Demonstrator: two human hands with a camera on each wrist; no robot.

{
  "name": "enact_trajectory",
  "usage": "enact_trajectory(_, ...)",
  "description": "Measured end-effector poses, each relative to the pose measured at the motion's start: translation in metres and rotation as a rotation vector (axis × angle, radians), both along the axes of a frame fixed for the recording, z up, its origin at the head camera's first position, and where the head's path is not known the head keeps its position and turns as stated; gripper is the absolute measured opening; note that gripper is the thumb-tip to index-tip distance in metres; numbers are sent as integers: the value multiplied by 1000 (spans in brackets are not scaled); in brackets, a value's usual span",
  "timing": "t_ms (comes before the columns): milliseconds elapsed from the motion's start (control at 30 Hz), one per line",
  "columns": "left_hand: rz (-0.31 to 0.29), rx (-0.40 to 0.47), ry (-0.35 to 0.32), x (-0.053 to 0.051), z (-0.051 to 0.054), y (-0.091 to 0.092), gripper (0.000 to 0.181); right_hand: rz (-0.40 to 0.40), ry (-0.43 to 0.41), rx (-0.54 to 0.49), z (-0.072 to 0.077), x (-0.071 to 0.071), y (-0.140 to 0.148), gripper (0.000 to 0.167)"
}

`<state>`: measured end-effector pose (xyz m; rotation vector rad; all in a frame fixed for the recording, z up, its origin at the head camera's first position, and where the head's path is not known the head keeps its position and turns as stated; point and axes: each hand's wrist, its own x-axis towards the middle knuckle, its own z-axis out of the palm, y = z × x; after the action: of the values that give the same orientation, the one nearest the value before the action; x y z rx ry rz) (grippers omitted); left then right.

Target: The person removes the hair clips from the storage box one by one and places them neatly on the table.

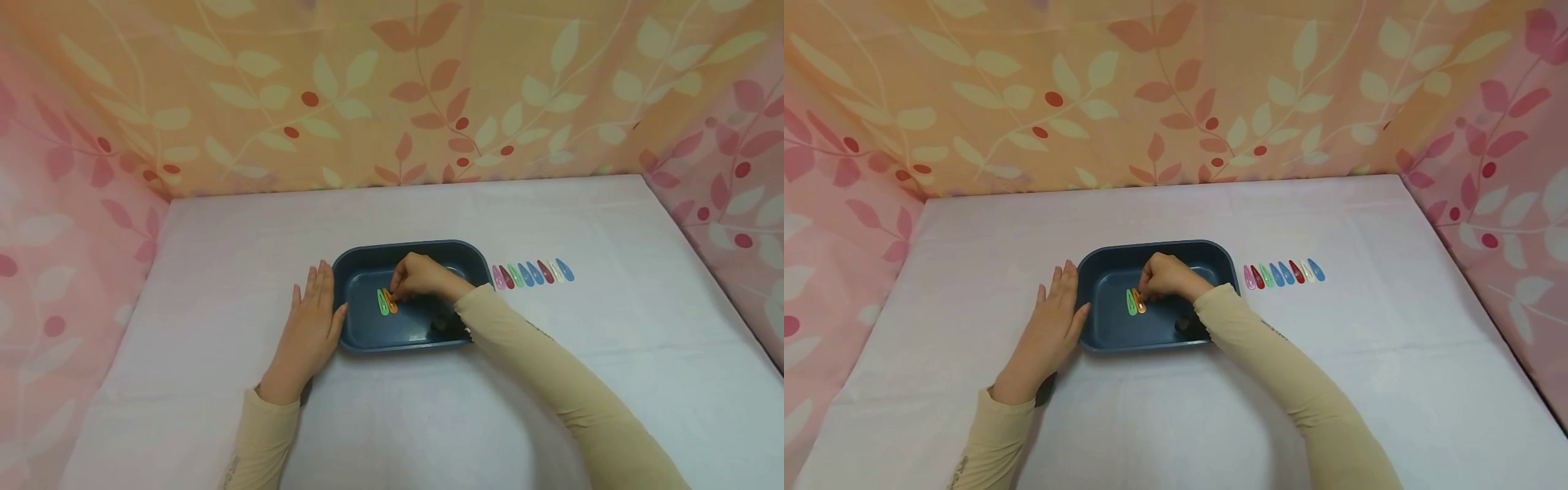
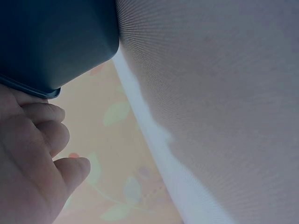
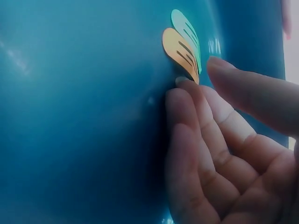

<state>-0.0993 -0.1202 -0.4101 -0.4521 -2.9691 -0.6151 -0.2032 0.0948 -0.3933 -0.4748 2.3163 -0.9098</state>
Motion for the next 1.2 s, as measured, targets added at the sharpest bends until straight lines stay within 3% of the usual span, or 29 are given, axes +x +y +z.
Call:
enact_trajectory(533, 3, -4, -10, 0, 0, 0, 68, 27, 145, 121, -7, 1, -7, 18)
enact_trajectory(967, -1, 4, 1, 0, -1, 0, 69, 9, 93, 92, -1, 2, -7, 10)
enact_trajectory(1200, -4, 10, 1, 0, 0, 0, 68, 44, 100, 66, -1, 1, -4, 7)
